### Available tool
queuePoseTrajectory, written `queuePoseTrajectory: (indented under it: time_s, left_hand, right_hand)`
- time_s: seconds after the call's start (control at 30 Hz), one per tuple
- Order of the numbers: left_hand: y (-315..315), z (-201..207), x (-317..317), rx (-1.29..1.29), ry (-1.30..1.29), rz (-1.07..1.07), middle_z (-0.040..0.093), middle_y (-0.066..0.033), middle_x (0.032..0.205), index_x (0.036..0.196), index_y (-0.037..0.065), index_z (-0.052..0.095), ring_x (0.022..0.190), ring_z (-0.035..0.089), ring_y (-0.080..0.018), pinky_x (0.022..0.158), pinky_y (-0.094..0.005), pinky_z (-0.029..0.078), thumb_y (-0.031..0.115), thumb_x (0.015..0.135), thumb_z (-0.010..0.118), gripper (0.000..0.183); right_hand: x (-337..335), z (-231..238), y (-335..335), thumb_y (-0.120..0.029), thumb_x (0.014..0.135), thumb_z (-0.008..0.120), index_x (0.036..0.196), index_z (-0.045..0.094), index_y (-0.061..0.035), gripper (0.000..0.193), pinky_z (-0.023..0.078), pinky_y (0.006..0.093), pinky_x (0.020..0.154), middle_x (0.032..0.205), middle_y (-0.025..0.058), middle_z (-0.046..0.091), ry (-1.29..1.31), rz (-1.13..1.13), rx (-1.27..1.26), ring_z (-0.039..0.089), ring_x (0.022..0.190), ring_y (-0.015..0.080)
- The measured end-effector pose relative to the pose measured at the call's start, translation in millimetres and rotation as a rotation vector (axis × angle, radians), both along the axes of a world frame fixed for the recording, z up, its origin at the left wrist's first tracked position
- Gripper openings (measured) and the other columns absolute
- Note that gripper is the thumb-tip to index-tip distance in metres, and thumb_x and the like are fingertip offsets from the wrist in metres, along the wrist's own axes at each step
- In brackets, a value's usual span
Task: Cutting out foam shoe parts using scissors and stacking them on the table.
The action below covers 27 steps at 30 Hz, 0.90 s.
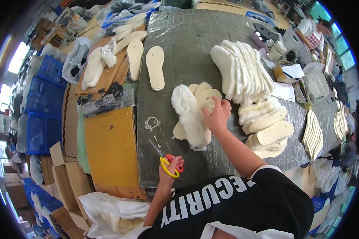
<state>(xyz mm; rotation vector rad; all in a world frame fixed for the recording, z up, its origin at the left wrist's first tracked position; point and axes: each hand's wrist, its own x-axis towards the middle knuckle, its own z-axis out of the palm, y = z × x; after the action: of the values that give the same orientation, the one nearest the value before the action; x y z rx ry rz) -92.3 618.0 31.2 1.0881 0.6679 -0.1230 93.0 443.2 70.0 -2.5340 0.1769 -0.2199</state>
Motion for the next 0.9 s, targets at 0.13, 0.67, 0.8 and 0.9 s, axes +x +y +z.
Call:
queuePoseTrajectory:
  time_s: [0.13, 0.67, 0.8, 0.9]
  left_hand:
    - [-19.9, -11.3, 8.1, -0.011, 0.001, -0.089, 0.061, -0.0182, 0.098, 0.091, 0.0, 0.051, 0.083, 0.064, -0.0234, 0.074, -0.0321, 0.054, 0.008, 0.087, 0.058, 0.011]
    - [-24.5, 57.3, -24.0, -0.034, -0.223, -0.016, 0.059, -0.0222, 0.105, 0.105, -0.002, 0.047, 0.094, 0.061, -0.032, 0.083, -0.0422, 0.05, 0.021, 0.089, 0.055, 0.029]
    - [-30.9, 63.3, -30.6, -0.07, -0.196, -0.065, 0.06, -0.0159, 0.1, 0.103, -0.001, 0.048, 0.086, 0.063, -0.0245, 0.082, -0.0358, 0.051, 0.008, 0.087, 0.056, 0.021]
    - [-37.4, 68.3, -37.1, -0.214, -0.178, -0.033, 0.057, -0.0125, 0.096, 0.103, -0.001, 0.048, 0.083, 0.061, -0.0212, 0.078, -0.0342, 0.052, 0.002, 0.084, 0.056, 0.021]
  right_hand:
    - [-3.6, 3.1, 18.1, -0.027, 0.069, 0.072, 0.123, 0.045, -0.0048, 0.064, 0.042, 0.0414, 0.087, 0.111, 0.0206, 0.051, 0.055, 0.223, -0.015, 0.051, 0.102, 0.037]
    - [-53.7, -7.7, 15.4, -0.023, 0.085, 0.044, 0.083, 0.054, -0.0125, 0.015, 0.034, 0.0305, 0.061, 0.065, 0.0004, 0.045, 1.031, 0.325, 2.53, 0.042, 0.059, 0.0138]
    - [-56.1, 3.2, 19.3, -0.03, 0.086, 0.046, 0.085, 0.055, -0.013, 0.019, 0.035, 0.0309, 0.064, 0.063, 0.0, 0.042, 1.036, 0.47, 2.627, 0.042, 0.058, 0.0138]
    - [-62.2, 11.1, 21.9, -0.032, 0.086, 0.046, 0.086, 0.055, -0.0131, 0.021, 0.035, 0.0319, 0.064, 0.063, -0.0003, 0.041, 1.01, 0.562, 2.62, 0.041, 0.057, 0.014]
